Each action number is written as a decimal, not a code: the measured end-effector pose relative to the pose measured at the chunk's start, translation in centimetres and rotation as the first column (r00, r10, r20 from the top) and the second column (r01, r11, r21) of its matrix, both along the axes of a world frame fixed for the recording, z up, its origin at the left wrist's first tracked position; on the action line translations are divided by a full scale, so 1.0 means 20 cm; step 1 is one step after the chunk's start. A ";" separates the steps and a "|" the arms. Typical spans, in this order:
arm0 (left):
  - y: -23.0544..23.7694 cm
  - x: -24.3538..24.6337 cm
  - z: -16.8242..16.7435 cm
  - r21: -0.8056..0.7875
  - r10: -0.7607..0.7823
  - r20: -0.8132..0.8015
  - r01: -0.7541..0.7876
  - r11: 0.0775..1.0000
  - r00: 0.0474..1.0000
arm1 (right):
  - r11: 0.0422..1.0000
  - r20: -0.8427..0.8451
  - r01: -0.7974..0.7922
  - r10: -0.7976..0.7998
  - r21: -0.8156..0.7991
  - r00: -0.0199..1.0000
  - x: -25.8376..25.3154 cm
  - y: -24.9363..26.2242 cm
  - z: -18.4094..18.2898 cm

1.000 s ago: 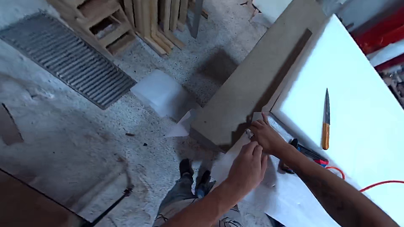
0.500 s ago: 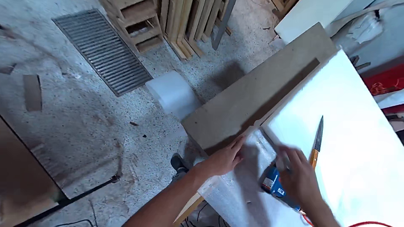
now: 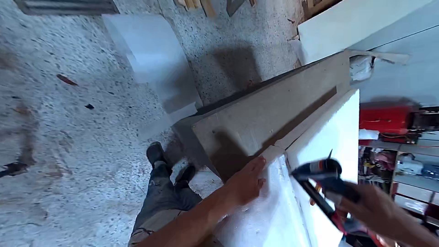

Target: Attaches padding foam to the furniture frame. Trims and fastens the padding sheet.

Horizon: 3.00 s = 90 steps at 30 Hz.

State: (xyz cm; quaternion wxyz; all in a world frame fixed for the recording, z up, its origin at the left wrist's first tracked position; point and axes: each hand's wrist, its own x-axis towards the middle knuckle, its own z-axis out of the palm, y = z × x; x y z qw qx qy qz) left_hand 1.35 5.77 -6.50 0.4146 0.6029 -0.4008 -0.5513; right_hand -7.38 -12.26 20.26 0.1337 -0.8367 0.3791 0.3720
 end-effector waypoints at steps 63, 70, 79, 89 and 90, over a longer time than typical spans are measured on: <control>0.74 0.08 -0.28 0.236 0.353 -0.290 -0.291 0.927 0.889 | 0.891 -0.766 0.388 -0.076 0.235 0.638 1.19 0.22 -0.77; 0.71 0.12 -0.24 0.341 0.116 -0.219 -0.035 0.939 0.969 | 0.871 -0.779 0.430 -0.094 0.237 0.621 1.13 0.37 -0.79; 0.82 0.18 -0.28 0.411 0.063 -0.357 0.096 0.907 0.932 | 0.863 -0.792 0.361 0.070 0.353 0.606 1.16 0.59 -0.85; 1.21 0.18 -0.08 0.024 0.344 0.070 -0.346 0.938 0.937 | 0.994 0.218 -0.015 0.039 -0.112 0.975 0.10 0.38 -0.21; 1.16 0.15 -0.03 0.008 0.313 0.088 -0.315 0.949 0.946 | 0.969 0.332 0.148 -0.076 -0.197 0.940 -0.16 0.35 -0.17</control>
